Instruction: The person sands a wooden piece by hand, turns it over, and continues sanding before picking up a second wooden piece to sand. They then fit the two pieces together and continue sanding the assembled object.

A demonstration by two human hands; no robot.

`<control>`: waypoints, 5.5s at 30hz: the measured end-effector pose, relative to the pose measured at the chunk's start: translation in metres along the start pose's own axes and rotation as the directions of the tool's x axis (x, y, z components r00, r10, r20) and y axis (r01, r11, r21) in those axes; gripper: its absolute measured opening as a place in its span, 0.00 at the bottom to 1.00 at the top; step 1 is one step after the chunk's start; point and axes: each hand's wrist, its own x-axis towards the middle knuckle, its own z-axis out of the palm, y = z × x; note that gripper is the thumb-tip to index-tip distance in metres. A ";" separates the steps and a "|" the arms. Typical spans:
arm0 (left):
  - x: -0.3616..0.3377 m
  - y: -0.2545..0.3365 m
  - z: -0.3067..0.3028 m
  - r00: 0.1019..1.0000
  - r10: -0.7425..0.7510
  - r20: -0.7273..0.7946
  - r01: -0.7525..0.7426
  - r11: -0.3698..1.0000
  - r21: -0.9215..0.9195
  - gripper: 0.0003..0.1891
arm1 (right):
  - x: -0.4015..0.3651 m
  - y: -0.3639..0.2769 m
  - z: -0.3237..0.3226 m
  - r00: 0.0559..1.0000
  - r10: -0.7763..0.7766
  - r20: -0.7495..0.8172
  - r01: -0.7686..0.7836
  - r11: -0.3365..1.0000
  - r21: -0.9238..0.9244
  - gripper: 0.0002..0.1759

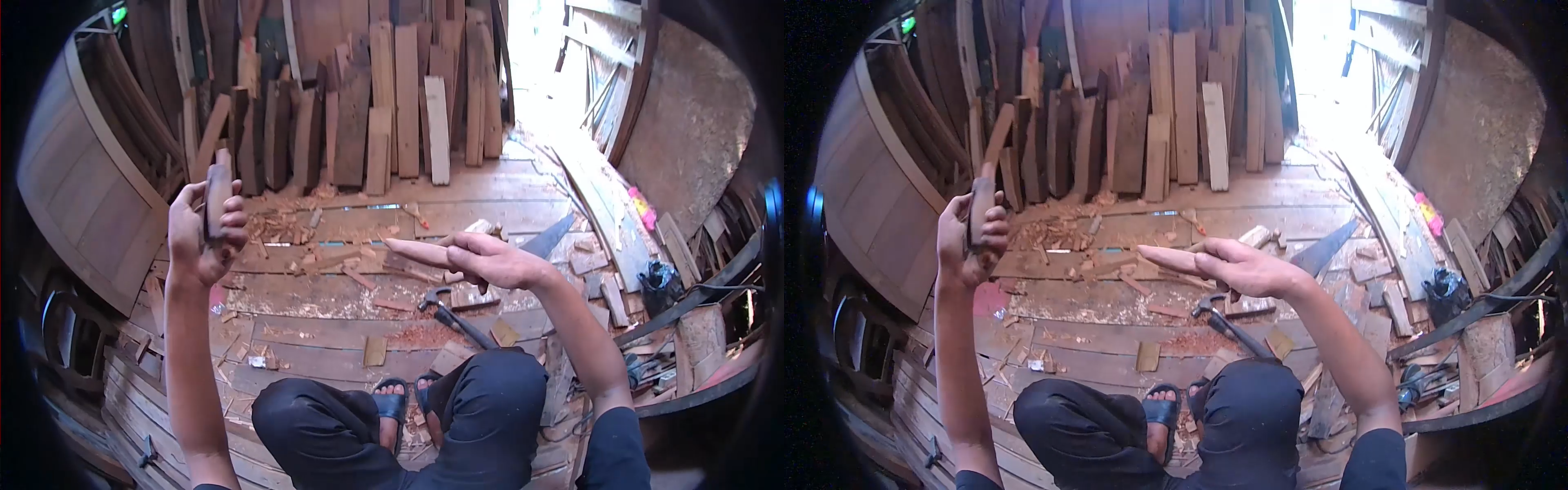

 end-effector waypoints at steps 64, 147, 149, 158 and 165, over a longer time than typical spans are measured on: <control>-0.046 -0.446 -0.146 0.762 -0.164 -0.626 0.257 0.964 0.061 0.31 | 0.062 0.052 0.311 0.935 0.236 -0.266 -0.295 0.932 -0.210 0.30; -0.048 -0.409 -0.087 0.876 -0.475 -0.085 0.369 0.773 -0.516 0.21 | 0.023 0.124 0.295 0.845 0.535 -0.004 -0.206 0.332 0.921 0.26; -0.044 -0.410 -0.094 0.858 -0.486 -0.164 0.394 0.829 -0.396 0.22 | 0.020 0.124 0.291 0.811 0.585 -0.006 -0.213 0.304 0.928 0.25; -0.053 -0.423 -0.115 0.824 -0.561 0.081 0.492 0.637 -0.593 0.24 | 0.002 0.143 0.264 0.824 0.550 -0.136 -0.163 0.461 0.872 0.25; -0.047 -0.385 -0.063 0.769 -0.608 -0.199 0.526 0.778 -0.343 0.22 | 0.006 0.142 0.252 0.885 0.435 -0.162 -0.041 0.421 0.906 0.23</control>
